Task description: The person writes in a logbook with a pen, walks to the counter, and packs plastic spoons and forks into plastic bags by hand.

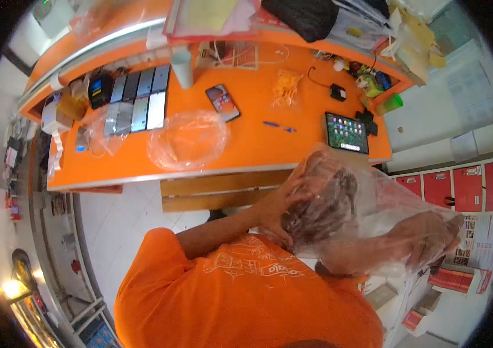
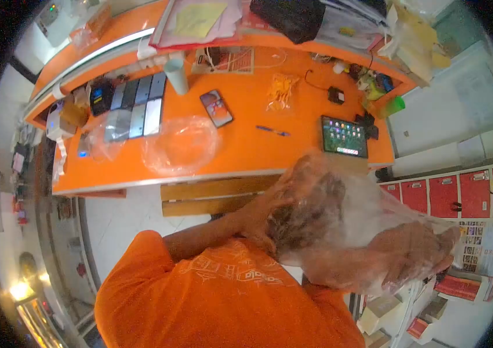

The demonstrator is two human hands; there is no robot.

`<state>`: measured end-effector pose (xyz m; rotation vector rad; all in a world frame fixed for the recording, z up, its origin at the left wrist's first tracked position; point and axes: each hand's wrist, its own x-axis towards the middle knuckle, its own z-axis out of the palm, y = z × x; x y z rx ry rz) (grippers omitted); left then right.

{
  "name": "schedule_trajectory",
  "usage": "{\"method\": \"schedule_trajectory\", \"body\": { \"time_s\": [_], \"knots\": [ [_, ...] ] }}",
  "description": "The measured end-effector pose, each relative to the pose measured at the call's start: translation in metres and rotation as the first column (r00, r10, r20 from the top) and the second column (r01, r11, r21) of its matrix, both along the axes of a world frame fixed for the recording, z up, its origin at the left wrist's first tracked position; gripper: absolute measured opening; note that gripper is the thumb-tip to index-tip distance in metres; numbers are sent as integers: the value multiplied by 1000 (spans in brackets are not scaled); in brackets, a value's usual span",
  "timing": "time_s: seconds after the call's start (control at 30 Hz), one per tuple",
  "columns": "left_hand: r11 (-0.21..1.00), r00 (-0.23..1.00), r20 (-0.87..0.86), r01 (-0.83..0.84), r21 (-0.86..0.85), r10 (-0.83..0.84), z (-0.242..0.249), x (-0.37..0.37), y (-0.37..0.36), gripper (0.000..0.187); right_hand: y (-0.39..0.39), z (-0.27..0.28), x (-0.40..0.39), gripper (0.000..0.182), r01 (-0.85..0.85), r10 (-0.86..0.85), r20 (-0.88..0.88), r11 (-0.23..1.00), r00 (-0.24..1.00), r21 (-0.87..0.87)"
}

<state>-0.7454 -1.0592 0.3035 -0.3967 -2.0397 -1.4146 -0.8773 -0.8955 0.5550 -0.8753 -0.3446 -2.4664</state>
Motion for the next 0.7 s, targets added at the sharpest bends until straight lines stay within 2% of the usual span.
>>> {"method": "schedule_trajectory", "body": {
  "time_s": [0.03,0.07,0.1,0.13,0.17,0.23,0.27,0.3,0.33,0.37,0.4,0.43,0.53,0.63,0.67,0.7],
  "knots": [
    [997,997,-73,-10,-77,5,11,4,-8,120,-23,6,2,15,-90,83,-244,996,966,-17],
    [973,998,-3,-60,-221,60,20,8,-12,117,-17,-7,-16,20,81,-83,-9,991,997,-107],
    [940,987,67,-115,-322,143,25,8,-14,116,-10,-20,-33,27,285,-253,226,950,941,-125],
    [892,964,128,-159,-424,233,29,7,-17,115,-24,-35,-36,29,466,-462,-62,881,885,77],
    [831,928,180,-190,-523,325,30,5,-20,114,-40,-45,-37,32,658,-563,-373,722,738,212],
    [790,855,254,-252,-558,453,-5,-6,-34,105,-98,-58,-10,26,755,-772,-76,588,631,292],
    [771,819,291,-260,-581,495,-31,-13,-44,101,-108,-89,-10,23,770,-799,-87,537,595,343],
    [752,778,323,-269,-602,538,-44,-18,-55,98,-116,-107,0,21,776,-802,-185,446,567,445],
    [810,790,404,-191,-554,462,-24,-10,-75,84,-124,-125,9,19,778,-789,-289,341,542,528],
    [729,797,299,-239,-641,524,-48,-21,-88,80,-127,-132,27,17,763,-710,-461,167,532,624],
    [637,795,187,-295,-712,577,-92,-40,-99,77,-116,-155,23,13,775,-629,-578,61,519,629],
    [539,784,76,-349,-767,616,-115,-53,-107,74,-100,-180,17,10,783,-530,-680,-48,507,621],
    [794,864,132,-374,-479,486,-77,-75,-142,70,-61,-198,9,15,816,-199,-879,-327,434,477],
    [567,793,69,-370,-736,606,-132,-137,-190,68,-67,-180,9,33,895,144,-910,-293,388,336],
    [568,791,83,-357,-742,606,-132,-152,-207,70,-67,-181,11,44,869,296,-853,-390,430,303],
    [583,796,107,-338,-739,596,-125,-161,-225,72,-69,-186,10,47,908,425,-828,-355,367,221]
  ]
}}
